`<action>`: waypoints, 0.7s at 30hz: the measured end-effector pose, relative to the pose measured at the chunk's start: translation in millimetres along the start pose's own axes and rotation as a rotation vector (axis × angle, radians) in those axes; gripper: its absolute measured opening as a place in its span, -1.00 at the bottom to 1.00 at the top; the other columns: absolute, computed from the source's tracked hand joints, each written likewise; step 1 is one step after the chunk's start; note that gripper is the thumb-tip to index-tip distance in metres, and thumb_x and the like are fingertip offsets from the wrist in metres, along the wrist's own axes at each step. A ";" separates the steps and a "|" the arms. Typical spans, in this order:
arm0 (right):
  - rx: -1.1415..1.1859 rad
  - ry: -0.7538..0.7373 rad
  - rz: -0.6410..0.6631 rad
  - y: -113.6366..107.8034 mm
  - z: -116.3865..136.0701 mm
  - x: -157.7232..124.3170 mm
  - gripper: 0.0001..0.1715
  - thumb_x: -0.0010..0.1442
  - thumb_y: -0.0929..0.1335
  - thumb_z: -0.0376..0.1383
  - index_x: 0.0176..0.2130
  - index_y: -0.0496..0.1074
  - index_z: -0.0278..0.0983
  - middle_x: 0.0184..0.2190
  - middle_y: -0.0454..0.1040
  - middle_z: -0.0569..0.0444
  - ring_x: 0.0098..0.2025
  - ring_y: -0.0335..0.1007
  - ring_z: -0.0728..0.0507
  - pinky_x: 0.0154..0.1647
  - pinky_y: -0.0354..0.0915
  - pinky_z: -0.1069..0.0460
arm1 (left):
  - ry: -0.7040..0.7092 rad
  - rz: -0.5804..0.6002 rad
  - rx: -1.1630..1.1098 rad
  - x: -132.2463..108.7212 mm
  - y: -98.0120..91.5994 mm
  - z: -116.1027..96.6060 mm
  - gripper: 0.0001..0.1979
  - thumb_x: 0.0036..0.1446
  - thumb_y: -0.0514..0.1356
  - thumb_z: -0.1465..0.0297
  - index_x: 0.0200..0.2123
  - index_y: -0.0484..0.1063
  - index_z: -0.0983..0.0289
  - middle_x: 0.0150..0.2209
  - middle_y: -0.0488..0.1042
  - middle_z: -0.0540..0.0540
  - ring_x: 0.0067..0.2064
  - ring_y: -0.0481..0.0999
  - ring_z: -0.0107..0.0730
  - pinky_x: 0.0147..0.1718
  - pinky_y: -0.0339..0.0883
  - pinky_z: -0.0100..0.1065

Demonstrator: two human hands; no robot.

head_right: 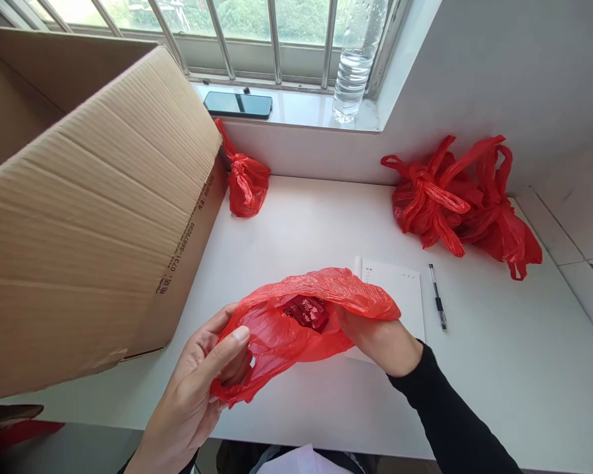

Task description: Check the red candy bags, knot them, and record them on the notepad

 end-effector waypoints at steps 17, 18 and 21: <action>0.067 0.307 -0.334 -87.2 -13.9 17.3 -0.35 0.28 0.44 -0.09 0.29 0.32 -0.04 0.09 0.42 -0.05 0.04 0.35 -0.28 0.11 0.36 -0.26 | 0.383 -0.032 0.162 -14.2 -6.5 -34.2 -0.78 0.32 0.20 0.35 0.01 0.49 0.01 -0.26 0.43 0.01 -0.27 0.43 -0.42 -0.30 0.46 -0.44; 0.086 0.282 -0.317 -85.3 -13.4 18.7 -0.37 0.28 0.44 -0.10 0.28 0.33 -0.04 0.09 0.43 -0.04 0.05 0.36 -0.27 0.12 0.35 -0.24 | 0.431 -0.077 0.237 -13.8 -8.8 -34.9 -0.77 0.34 0.21 0.36 0.03 0.49 -0.01 -0.25 0.44 0.02 -0.24 0.44 -0.42 -0.27 0.45 -0.46; 0.087 0.192 -0.283 -80.5 -5.6 25.3 -0.24 0.25 0.47 -0.10 0.34 0.26 -0.11 0.14 0.39 -0.09 0.12 0.31 -0.30 0.15 0.32 -0.23 | 0.534 -0.195 0.439 -11.8 -13.4 -35.2 -0.70 0.32 0.25 0.38 0.09 0.47 -0.04 -0.21 0.43 0.01 -0.19 0.45 -0.42 -0.21 0.45 -0.46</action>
Point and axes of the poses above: each hand's wrist, its own x-axis towards the middle knuckle, its own y-axis out of the palm, z = x × y, the point moved 6 cm from there along x, towards the middle knuckle
